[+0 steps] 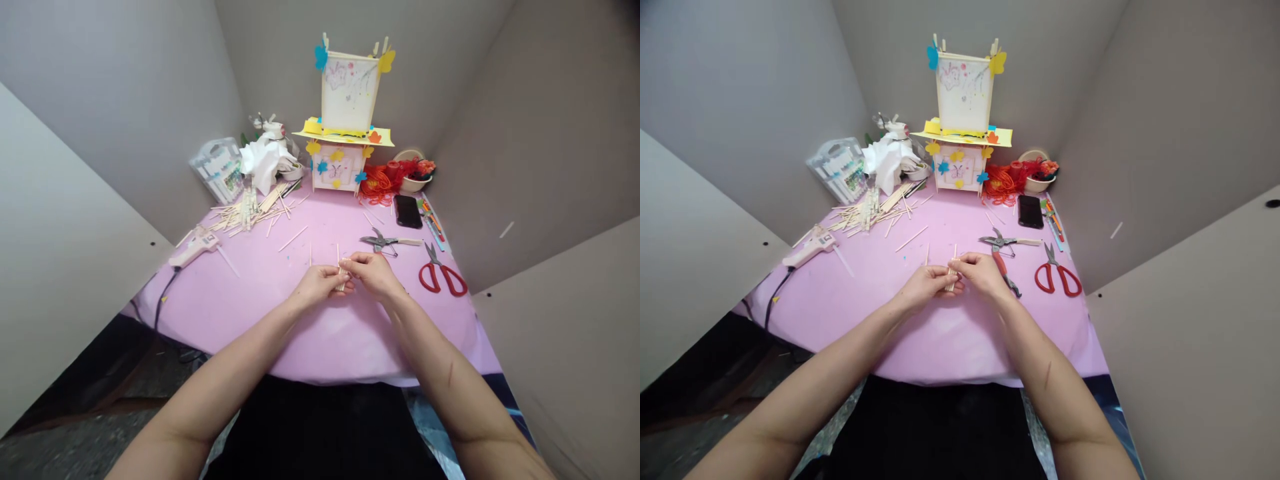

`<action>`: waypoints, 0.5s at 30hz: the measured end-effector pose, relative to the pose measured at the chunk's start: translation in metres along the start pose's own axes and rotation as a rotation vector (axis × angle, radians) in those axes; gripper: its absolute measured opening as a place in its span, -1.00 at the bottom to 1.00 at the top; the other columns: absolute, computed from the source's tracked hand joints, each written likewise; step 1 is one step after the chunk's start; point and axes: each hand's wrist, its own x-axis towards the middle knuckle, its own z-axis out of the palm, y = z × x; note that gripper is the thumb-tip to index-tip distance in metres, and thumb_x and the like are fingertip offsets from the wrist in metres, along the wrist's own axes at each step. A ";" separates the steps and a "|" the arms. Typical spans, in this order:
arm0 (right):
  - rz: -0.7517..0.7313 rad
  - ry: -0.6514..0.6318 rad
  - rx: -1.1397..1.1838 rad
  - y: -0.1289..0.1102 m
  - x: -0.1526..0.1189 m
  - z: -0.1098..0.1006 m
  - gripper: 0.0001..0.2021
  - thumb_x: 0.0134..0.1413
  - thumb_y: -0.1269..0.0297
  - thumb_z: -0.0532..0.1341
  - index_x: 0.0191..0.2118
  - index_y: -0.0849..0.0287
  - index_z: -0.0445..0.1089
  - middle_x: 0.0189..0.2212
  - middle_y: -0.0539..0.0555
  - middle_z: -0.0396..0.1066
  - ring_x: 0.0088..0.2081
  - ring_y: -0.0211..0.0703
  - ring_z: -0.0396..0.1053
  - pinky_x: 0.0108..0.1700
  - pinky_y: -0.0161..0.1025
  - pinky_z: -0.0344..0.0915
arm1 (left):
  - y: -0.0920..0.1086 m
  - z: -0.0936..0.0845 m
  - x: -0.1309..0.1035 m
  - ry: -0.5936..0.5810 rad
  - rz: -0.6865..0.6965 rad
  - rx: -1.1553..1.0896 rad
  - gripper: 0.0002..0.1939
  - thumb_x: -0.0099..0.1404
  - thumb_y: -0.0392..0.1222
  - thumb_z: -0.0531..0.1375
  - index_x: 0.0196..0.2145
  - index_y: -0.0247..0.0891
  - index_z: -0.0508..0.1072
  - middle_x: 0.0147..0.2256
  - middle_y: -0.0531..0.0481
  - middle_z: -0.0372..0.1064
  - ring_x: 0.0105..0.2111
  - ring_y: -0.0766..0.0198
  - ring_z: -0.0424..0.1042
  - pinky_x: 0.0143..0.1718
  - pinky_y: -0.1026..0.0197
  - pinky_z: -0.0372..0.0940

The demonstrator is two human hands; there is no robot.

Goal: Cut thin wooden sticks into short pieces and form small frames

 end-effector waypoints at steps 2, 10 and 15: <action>0.056 0.004 0.030 0.000 0.004 0.000 -0.78 -0.24 0.16 0.36 -0.52 0.23 0.45 -0.60 -0.03 0.39 -0.56 -0.33 0.24 -0.48 -0.33 0.14 | 0.004 -0.001 0.001 -0.023 -0.046 -0.040 -0.86 0.17 -0.20 0.28 -0.35 -0.35 0.53 -0.40 -0.07 0.53 -0.36 0.31 0.52 -0.29 0.31 0.40; 0.289 -0.110 0.218 -0.005 0.011 0.003 -0.70 -0.41 0.19 0.43 -0.63 0.23 0.32 -0.75 -0.10 0.24 -0.67 -0.40 0.13 -0.60 -0.35 0.00 | 0.015 -0.003 0.000 -0.066 -0.214 -0.187 -0.88 0.24 -0.32 0.20 -0.32 -0.41 0.53 -0.31 -0.19 0.54 -0.37 0.28 0.54 -0.37 0.34 0.44; 0.314 -0.154 0.220 -0.005 0.009 0.004 -0.69 -0.39 0.19 0.43 -0.64 0.23 0.31 -0.75 -0.10 0.24 -0.68 -0.39 0.13 -0.61 -0.36 0.02 | 0.014 -0.001 -0.004 -0.076 -0.230 -0.192 -0.87 0.27 -0.32 0.17 -0.31 -0.41 0.52 -0.31 -0.19 0.54 -0.35 0.27 0.54 -0.33 0.32 0.45</action>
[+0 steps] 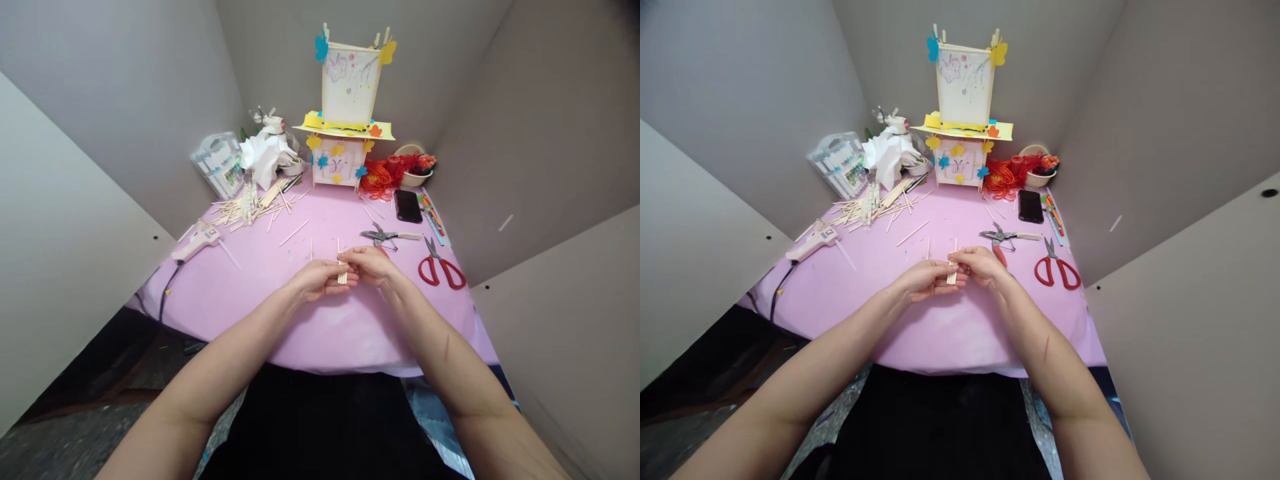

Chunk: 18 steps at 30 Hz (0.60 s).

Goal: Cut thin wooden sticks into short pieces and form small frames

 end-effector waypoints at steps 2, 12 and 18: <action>0.002 0.010 -0.026 0.002 0.001 -0.001 -0.70 -0.38 0.17 0.43 -0.61 0.23 0.34 -0.74 -0.08 0.27 -0.66 -0.37 0.17 -0.60 -0.35 0.07 | 0.000 0.002 -0.001 -0.005 -0.007 0.013 -0.87 0.26 -0.32 0.18 -0.30 -0.41 0.52 -0.33 -0.19 0.54 -0.38 0.28 0.54 -0.34 0.32 0.45; -0.545 -0.003 -0.430 0.017 -0.022 -0.006 -0.45 -0.07 0.18 0.33 0.11 0.07 0.30 0.12 0.16 0.27 0.06 -0.08 0.31 0.00 -0.15 0.34 | 0.004 -0.006 -0.005 0.078 0.080 -0.306 -0.88 0.27 -0.38 0.15 -0.29 -0.38 0.50 -0.25 -0.16 0.52 -0.34 0.31 0.53 -0.30 0.33 0.45; -0.580 0.061 -0.547 0.033 -0.026 0.001 -0.39 -0.10 0.31 0.34 0.16 0.06 0.28 0.13 0.14 0.30 0.10 -0.02 0.30 0.14 -0.06 0.25 | 0.001 -0.002 -0.007 0.071 0.123 -0.225 -0.89 0.25 -0.35 0.18 -0.27 -0.39 0.49 -0.19 -0.24 0.50 -0.17 0.17 0.51 -0.24 0.28 0.44</action>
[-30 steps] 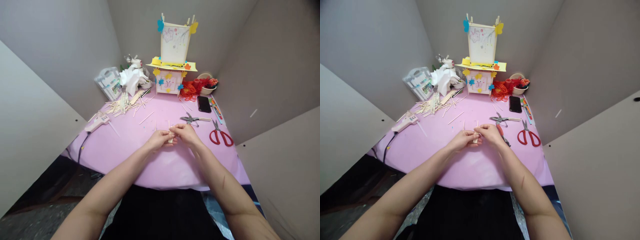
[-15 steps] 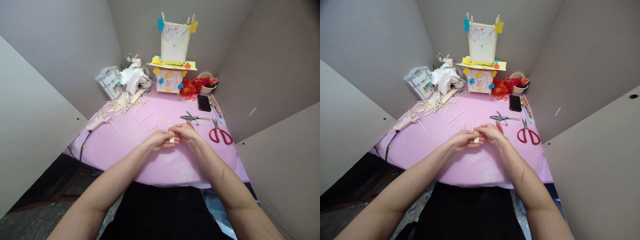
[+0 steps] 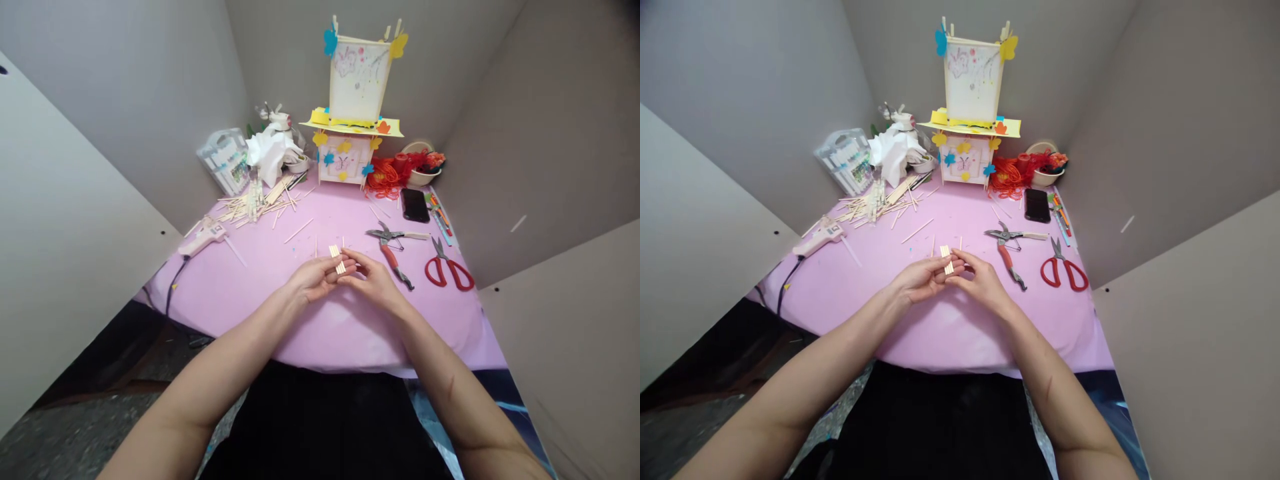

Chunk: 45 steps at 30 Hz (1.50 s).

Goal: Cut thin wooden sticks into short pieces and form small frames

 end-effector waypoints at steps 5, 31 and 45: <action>0.006 0.035 -0.112 0.001 -0.001 0.001 -0.37 -0.09 0.25 0.35 0.17 0.07 0.28 0.10 0.11 0.34 0.06 0.00 0.35 0.12 -0.06 0.29 | -0.008 -0.001 0.003 0.012 0.056 0.007 -0.87 0.27 -0.36 0.16 -0.30 -0.41 0.52 -0.23 -0.23 0.52 -0.19 0.20 0.52 -0.14 0.27 0.40; -0.284 0.134 -0.386 -0.016 -0.028 0.006 -0.55 0.06 0.24 0.27 0.10 0.07 0.33 -0.04 0.11 0.46 -0.05 -0.07 0.44 0.00 -0.14 0.38 | -0.029 0.009 -0.031 0.024 0.286 0.097 -0.68 0.08 -0.06 0.32 -0.34 -0.43 0.56 -0.39 -0.18 0.52 -0.33 0.21 0.47 -0.20 0.21 0.32; -0.114 0.008 -0.090 -0.054 -0.014 -0.001 -0.71 0.08 0.26 0.25 -0.04 0.06 0.44 -0.25 0.06 0.38 -0.29 -0.23 0.31 -0.24 -0.23 0.31 | -0.043 -0.002 -0.047 0.005 0.541 0.376 -0.74 0.25 -0.08 0.20 -0.27 -0.34 0.55 -0.27 -0.07 0.51 -0.22 0.16 0.48 -0.13 0.14 0.42</action>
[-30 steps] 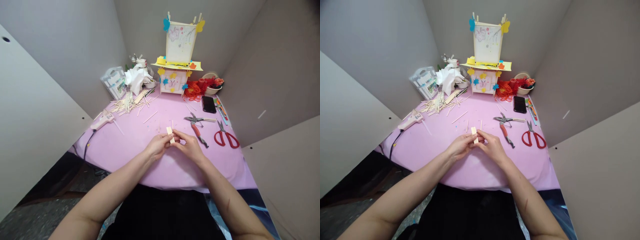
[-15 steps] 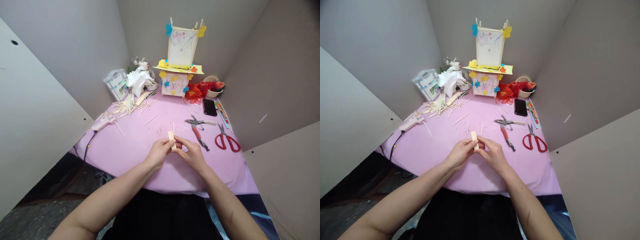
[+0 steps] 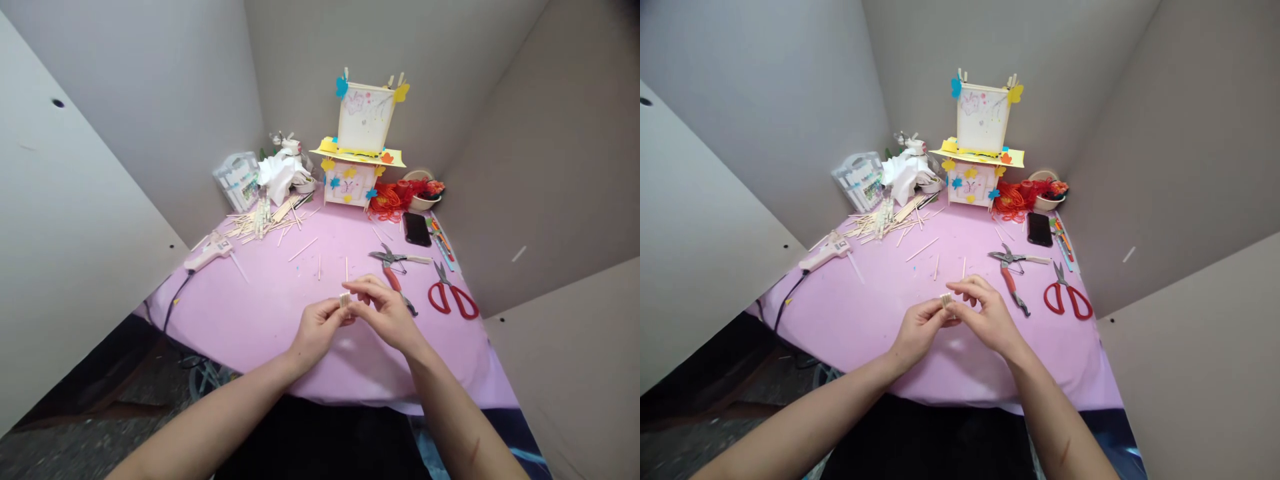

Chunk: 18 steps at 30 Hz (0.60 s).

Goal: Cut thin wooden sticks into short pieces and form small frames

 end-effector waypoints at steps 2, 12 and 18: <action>0.045 -0.029 0.041 -0.006 0.002 0.000 -0.79 0.06 0.27 0.27 -0.15 0.07 0.51 -0.35 0.03 0.34 -0.35 -0.26 0.27 -0.33 -0.27 0.26 | -0.002 0.001 -0.002 -0.028 0.021 0.027 -0.73 0.27 -0.07 0.18 -0.26 -0.32 0.56 -0.26 -0.06 0.51 -0.22 0.16 0.49 -0.15 0.14 0.43; 0.176 -0.023 0.273 -0.007 0.001 0.005 -0.88 0.02 0.23 0.30 -0.34 0.12 0.56 -0.43 0.02 0.29 -0.45 -0.29 0.29 -0.45 -0.29 0.26 | -0.005 -0.005 0.007 -0.100 0.005 0.144 -0.70 0.29 -0.05 0.15 -0.26 -0.33 0.55 -0.32 -0.06 0.51 -0.26 0.18 0.48 -0.17 0.17 0.39; 0.234 0.076 0.339 -0.003 0.008 0.004 -0.86 -0.02 0.20 0.31 -0.45 0.15 0.53 -0.44 0.00 0.28 -0.42 -0.29 0.28 -0.43 -0.31 0.24 | 0.009 0.002 0.016 -0.125 -0.040 0.053 -0.79 0.22 -0.14 0.22 -0.31 -0.36 0.53 -0.31 -0.07 0.51 -0.20 0.17 0.47 -0.08 0.16 0.34</action>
